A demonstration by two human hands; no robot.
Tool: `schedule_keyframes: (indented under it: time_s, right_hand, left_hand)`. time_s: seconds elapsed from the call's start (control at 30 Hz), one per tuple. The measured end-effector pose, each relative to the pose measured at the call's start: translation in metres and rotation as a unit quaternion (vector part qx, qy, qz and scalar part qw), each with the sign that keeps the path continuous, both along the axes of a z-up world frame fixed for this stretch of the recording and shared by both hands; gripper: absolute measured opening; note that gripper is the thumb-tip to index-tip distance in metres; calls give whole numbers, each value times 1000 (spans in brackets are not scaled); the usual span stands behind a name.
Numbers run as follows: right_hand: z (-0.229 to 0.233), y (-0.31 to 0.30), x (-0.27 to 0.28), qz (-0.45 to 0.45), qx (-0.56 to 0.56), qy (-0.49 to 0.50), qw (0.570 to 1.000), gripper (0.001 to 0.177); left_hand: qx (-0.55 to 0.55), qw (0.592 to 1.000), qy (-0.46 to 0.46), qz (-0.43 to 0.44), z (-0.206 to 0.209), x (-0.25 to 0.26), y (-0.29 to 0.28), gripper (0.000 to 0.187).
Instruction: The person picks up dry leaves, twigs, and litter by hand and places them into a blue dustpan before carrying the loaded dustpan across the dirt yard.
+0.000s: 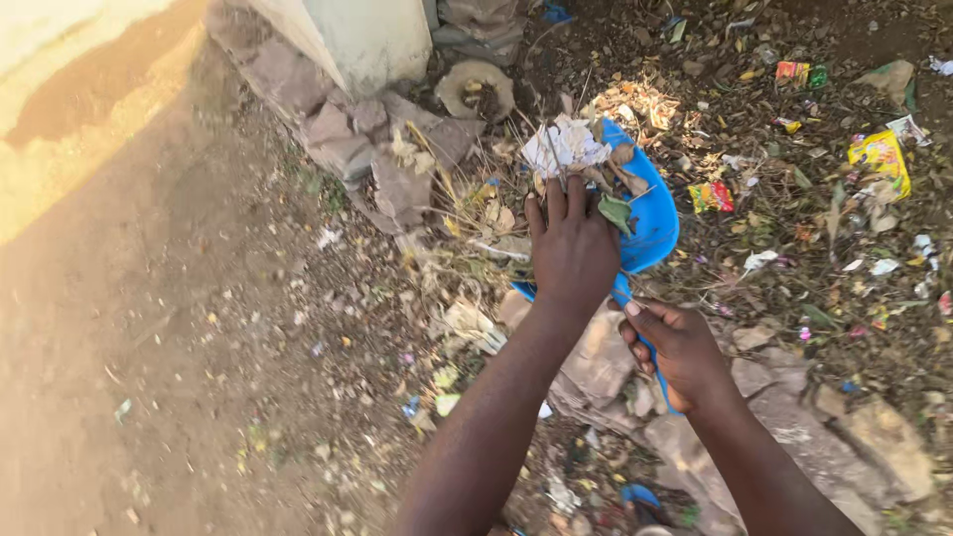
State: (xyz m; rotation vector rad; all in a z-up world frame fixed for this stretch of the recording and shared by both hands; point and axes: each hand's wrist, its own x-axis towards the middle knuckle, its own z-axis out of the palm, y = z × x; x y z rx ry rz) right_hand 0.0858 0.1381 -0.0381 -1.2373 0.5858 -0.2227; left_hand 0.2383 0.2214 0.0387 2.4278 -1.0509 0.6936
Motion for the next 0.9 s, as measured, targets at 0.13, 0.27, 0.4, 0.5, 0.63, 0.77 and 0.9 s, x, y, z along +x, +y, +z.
schedule_keyframes:
  time_s: [0.13,0.27,0.4,0.5,0.63,0.77,0.9]
  right_hand:
    - [7,74,40,-28,31,30,999,29]
    - [9,130,84,-19,8,7,1000,33]
    - [12,173,127,-12,0,35,999,33]
    - [12,201,162,1,7,36,999,33]
    - [6,231,219,29,17,11,999,33]
    - [1,261,287,52,16,8,998,30]
    - [16,292,364,65,25,-4,998,30]
  left_hand:
    - [-25,999,-37,-11,1,41,64,42]
    - [2,1000,-17,-21,3,87,118,44]
    - [17,1000,4,1,3,128,169,43]
    - [3,1000,-4,12,6,162,199,46]
    - [20,999,2,32,8,215,241,45]
    - [12,999,-5,46,11,276,279,39]
    - [43,997,30,53,28,346,313,31]
